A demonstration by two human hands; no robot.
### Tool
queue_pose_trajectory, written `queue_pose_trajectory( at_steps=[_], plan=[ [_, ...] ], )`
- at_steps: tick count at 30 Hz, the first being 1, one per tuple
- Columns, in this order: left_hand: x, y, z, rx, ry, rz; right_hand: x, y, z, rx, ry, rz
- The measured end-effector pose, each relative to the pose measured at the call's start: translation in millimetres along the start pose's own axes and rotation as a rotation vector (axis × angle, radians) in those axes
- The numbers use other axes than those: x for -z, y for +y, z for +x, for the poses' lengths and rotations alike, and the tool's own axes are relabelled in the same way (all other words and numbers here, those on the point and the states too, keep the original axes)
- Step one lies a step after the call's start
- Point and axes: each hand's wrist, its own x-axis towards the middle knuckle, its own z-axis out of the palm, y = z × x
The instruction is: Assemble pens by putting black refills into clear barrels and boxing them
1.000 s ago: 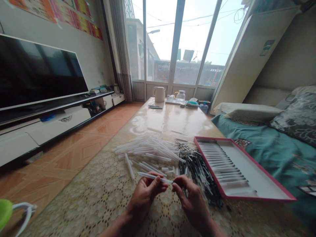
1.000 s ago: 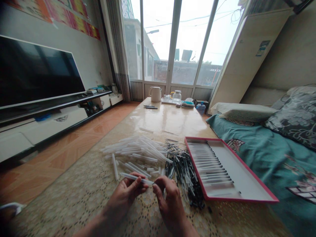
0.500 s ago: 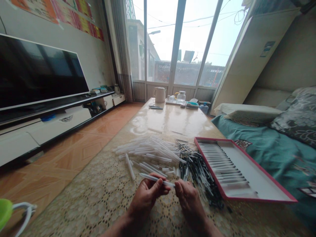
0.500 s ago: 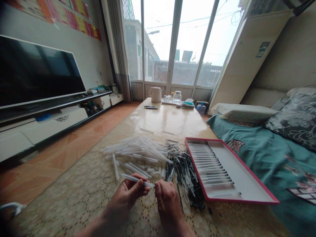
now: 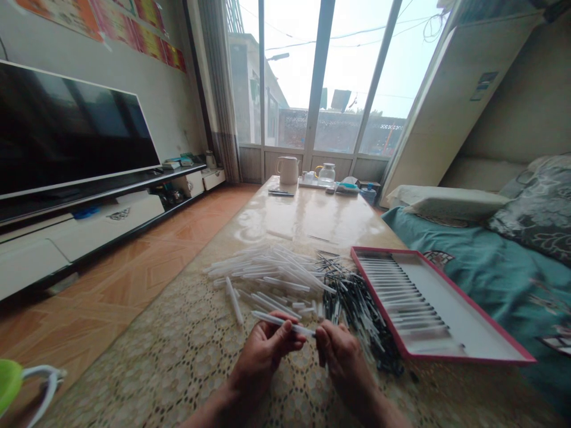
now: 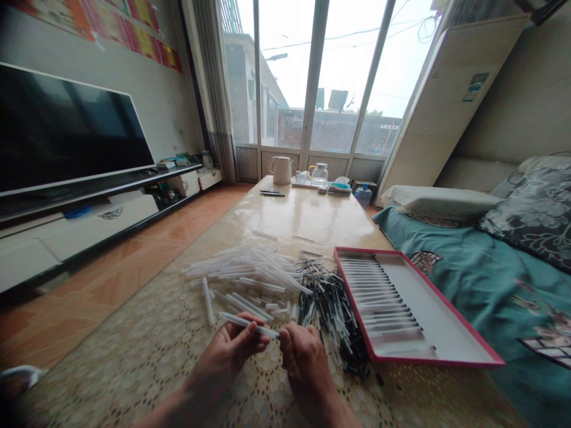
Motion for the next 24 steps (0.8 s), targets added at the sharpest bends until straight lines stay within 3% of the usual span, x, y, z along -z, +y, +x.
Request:
queue_pose_trajectory(
  at_steps=[5, 11, 24],
  plan=[
    [0.1, 2.1, 1.6, -0.005, 0.066, -0.031, -1.5, 0.4, -1.8, -0.010, 0.006, 0.039],
    [2.9, 0.0, 1.7, -0.003, 0.015, -0.013, -0.2, 1.0, -0.8, 0.005, -0.066, -0.003],
    [4.9, -2.5, 3.6, -0.004, -0.014, -0.004, -3.1, 2.9, -2.2, 0.017, -0.027, 0.021]
  ],
)
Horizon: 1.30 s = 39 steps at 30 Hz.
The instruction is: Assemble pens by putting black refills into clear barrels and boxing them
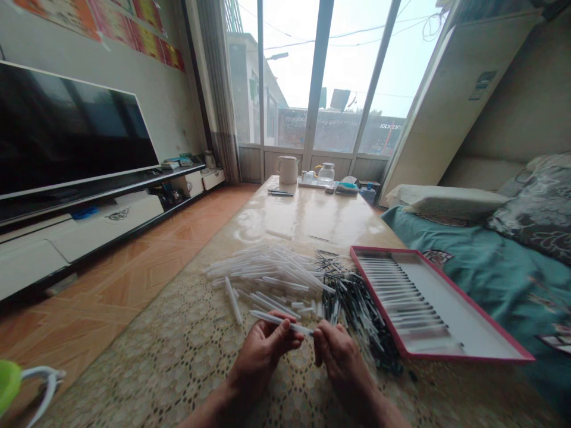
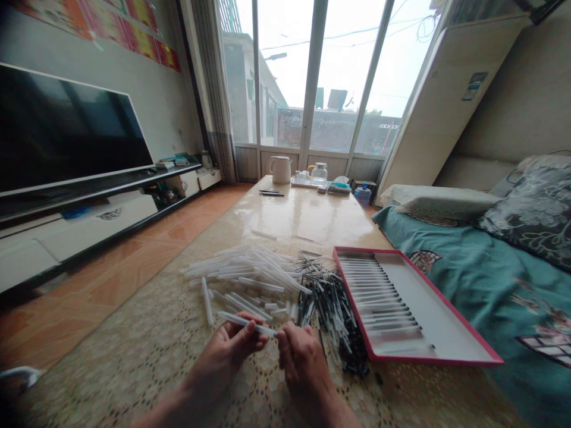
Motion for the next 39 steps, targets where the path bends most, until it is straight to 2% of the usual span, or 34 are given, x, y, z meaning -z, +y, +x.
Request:
queue_pose_trajectory(
  at_steps=[5, 12, 21, 26, 34, 36, 39],
  plan=[
    [-0.3, 0.5, -1.0, -0.013, 0.016, 0.001, 0.2, -1.5, 0.2, 0.001, 0.039, -0.004],
    [0.6, -0.7, 0.3, -0.004, -0.031, 0.012, -1.6, 2.1, -1.1, -0.040, -0.012, 0.037],
    [1.9, -0.9, 1.0, -0.021, -0.022, 0.014, -0.8, 0.2, -0.8, -0.058, -0.024, 0.073],
    [1.4, -2.1, 0.3, -0.040, -0.061, 0.047, -1.7, 2.0, -1.7, -0.132, -0.079, 0.173],
    [-1.5, -0.1, -2.3, -0.042, -0.056, 0.091, 0.4, -2.9, -1.2, -0.284, -0.180, 0.387],
    [-1.3, 1.9, -2.4, -0.041, -0.007, 0.079, 2.0, -2.4, -0.8, -0.309, -0.155, 0.422],
    [-0.5, 6.1, -2.2, -0.085, 0.152, 0.031, 5.0, 3.4, -0.4, -0.350, -0.052, 0.375]
  ],
)
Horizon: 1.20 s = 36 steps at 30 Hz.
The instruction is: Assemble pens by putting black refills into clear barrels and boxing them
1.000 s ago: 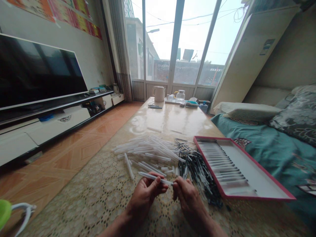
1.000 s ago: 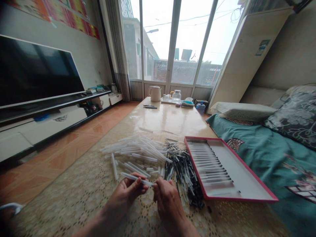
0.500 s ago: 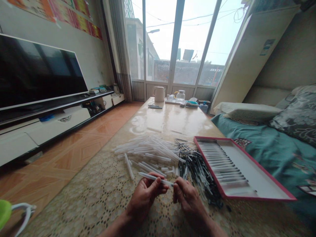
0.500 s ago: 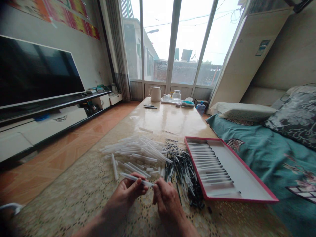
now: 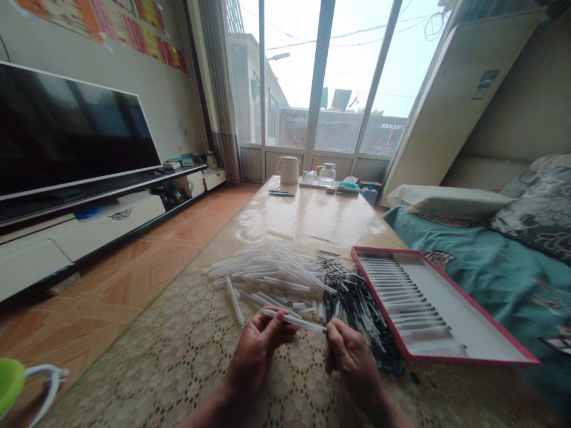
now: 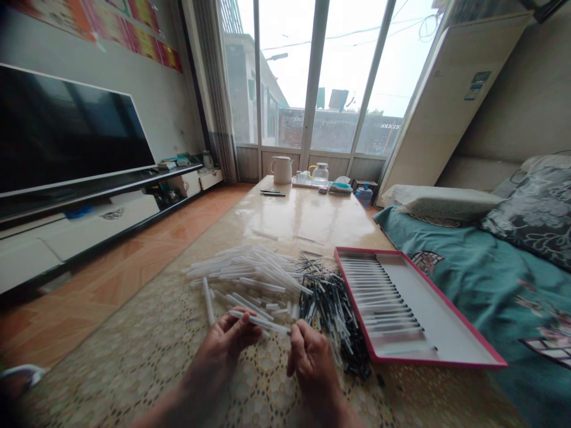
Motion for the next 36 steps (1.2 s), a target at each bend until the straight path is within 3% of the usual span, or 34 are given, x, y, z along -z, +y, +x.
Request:
queue_pose_trajectory(
  at_steps=[3, 6, 12, 18, 21, 27, 36],
  plan=[
    [0.6, 2.2, 1.3, -0.032, 0.047, 0.033, 5.2, 4.9, 2.4, 0.043, 0.168, -0.168],
    [0.2, 0.9, 2.3, -0.062, 0.007, 0.149, 7.1, 5.4, 3.8, 0.221, 0.277, -0.371],
    [-1.9, -1.4, 1.8, -0.095, -0.074, 0.315, 4.3, -0.3, 4.1, 0.448, 0.111, -0.580],
    [-1.3, -2.3, 3.5, -0.254, 0.085, 0.431, 10.2, 9.8, 8.8, 0.336, 0.263, -0.668],
    [0.7, -2.6, 3.2, -0.296, 0.101, 0.599, 14.4, 14.9, 10.9, 0.290, 0.313, -0.705],
    [2.4, 1.3, -1.2, -0.502, 0.116, 0.954, 16.6, 9.1, 8.7, 0.308, 0.201, -0.651],
    [8.7, -1.9, -0.5, -0.542, 0.033, 1.105, 10.9, 5.2, 6.1, 0.350, 0.072, -0.526]
  ],
)
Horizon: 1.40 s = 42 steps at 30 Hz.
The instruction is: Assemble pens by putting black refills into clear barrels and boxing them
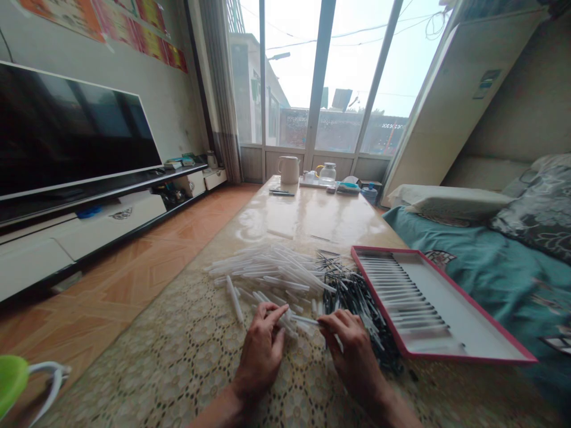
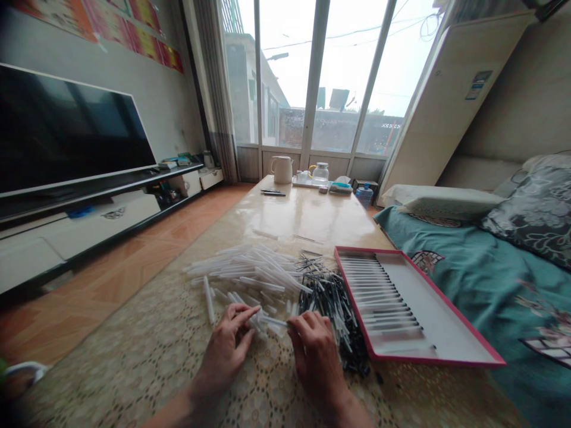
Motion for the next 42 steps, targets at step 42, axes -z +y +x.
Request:
queue_pose_trajectory(
  at_steps=[42],
  plan=[
    [-4.1, 12.4, -7.7, -0.153, -0.191, 0.269, 8.4, 3.4, 1.8, -0.123, 0.014, -0.012]
  ],
)
